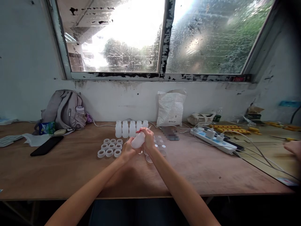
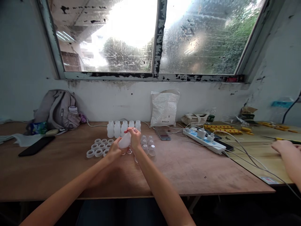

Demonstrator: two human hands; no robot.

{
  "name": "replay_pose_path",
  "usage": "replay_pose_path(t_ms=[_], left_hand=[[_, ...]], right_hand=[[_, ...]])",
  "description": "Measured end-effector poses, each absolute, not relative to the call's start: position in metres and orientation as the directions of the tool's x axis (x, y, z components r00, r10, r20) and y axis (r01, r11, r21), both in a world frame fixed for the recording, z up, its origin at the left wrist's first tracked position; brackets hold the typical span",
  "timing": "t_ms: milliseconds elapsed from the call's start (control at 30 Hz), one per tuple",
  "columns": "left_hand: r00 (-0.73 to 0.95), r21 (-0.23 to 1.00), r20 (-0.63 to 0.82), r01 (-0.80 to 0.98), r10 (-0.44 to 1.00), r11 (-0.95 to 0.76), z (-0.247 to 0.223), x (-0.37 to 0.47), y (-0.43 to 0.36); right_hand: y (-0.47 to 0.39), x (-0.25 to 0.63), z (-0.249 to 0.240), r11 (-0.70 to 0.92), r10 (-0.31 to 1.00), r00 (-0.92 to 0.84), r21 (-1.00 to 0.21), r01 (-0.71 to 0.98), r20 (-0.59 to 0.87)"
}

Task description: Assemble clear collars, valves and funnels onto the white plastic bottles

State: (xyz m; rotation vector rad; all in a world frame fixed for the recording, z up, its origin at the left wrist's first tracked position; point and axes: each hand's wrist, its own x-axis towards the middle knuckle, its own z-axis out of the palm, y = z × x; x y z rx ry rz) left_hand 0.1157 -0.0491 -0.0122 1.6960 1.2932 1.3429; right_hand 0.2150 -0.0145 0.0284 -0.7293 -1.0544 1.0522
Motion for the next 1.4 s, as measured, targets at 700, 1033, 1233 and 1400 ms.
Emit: replay_pose_path(t_ms=[700, 1033, 1233, 1400], left_hand=[[-0.273, 0.68, 0.656, 0.617, 0.704, -0.395, -0.022, 0.07, -0.024], [-0.293, 0.645, 0.697, 0.656, 0.655, -0.393, -0.03, 0.056, -0.014], [-0.129, 0.522, 0.741, 0.727, 0.659, -0.446, -0.029, 0.043, -0.016], [0.023, 0.402, 0.747, 0.78, 0.664, -0.479, -0.026, 0.035, -0.022]], right_hand=[[-0.038, 0.303, 0.009, 0.404, 0.912, -0.346, -0.641, 0.653, 0.223], [-0.005, 0.269, 0.031, 0.55, 0.829, -0.323, -0.769, 0.325, 0.456], [0.011, 0.244, -0.002, 0.573, 0.816, 0.032, -0.815, 0.082, 0.577], [0.018, 0.248, -0.015, 0.547, 0.836, 0.093, -0.833, -0.076, 0.541]])
